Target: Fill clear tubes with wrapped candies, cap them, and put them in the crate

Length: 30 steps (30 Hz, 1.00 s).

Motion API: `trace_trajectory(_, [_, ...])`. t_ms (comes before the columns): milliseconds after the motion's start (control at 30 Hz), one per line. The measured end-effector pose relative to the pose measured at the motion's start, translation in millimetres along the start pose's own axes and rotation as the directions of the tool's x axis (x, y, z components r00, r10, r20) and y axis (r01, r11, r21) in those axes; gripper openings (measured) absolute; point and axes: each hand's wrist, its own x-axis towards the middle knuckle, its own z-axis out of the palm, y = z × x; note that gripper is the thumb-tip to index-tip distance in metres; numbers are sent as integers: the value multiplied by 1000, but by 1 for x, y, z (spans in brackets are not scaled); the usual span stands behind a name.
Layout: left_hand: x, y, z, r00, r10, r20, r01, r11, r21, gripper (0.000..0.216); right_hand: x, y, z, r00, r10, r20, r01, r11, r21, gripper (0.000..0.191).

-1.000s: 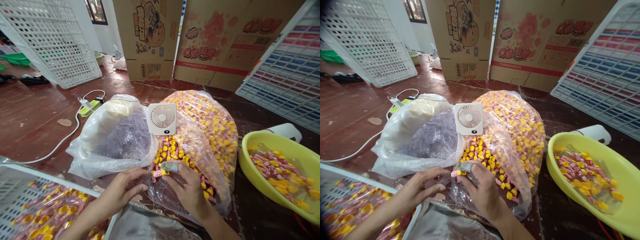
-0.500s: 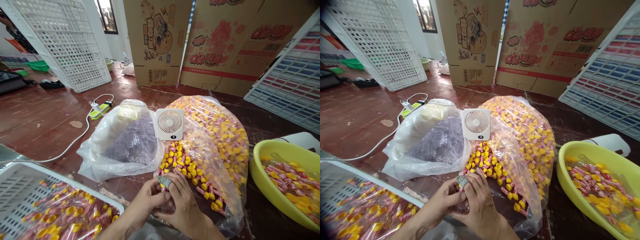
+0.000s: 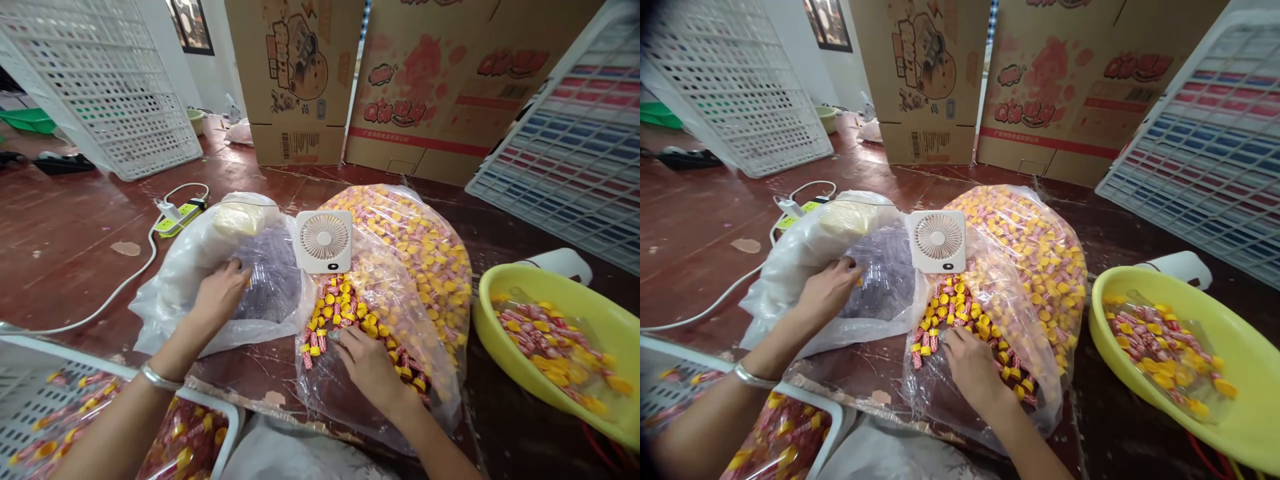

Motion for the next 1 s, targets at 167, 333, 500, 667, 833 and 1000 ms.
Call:
trace_trajectory(167, [1, -7, 10, 999, 25, 23, -25, 999, 25, 38, 14, -21, 16, 986, 4, 167, 13, 995, -99, 21])
trace_trajectory(333, [-9, -16, 15, 1000, 27, -15, -27, 999, -44, 38, 10, -18, 31, 977, -20, 214, 41, 995, -95, 21])
trace_trajectory(500, [-58, 20, 4, 990, 98, -104, -142, 763, -631, 28, -2, -11, 20, 998, 20, -53, -1, 942, 336, 13])
trace_trajectory(667, [-96, 86, -9, 959, 250, 136, 48, 326, -944, 26, 0, -28, -14, 946, 245, -214, 2, 652, 758, 12])
trace_trajectory(833, [-101, 111, -9, 940, 293, 176, 183, 5, -983, 21, -1, -38, -35, 987, -27, -157, 121, 769, 628, 10])
trace_trajectory(1000, [-103, 125, -4, 945, 207, 253, 306, -288, -907, 30, -10, -40, -23, 948, -259, -185, 311, 875, 371, 62])
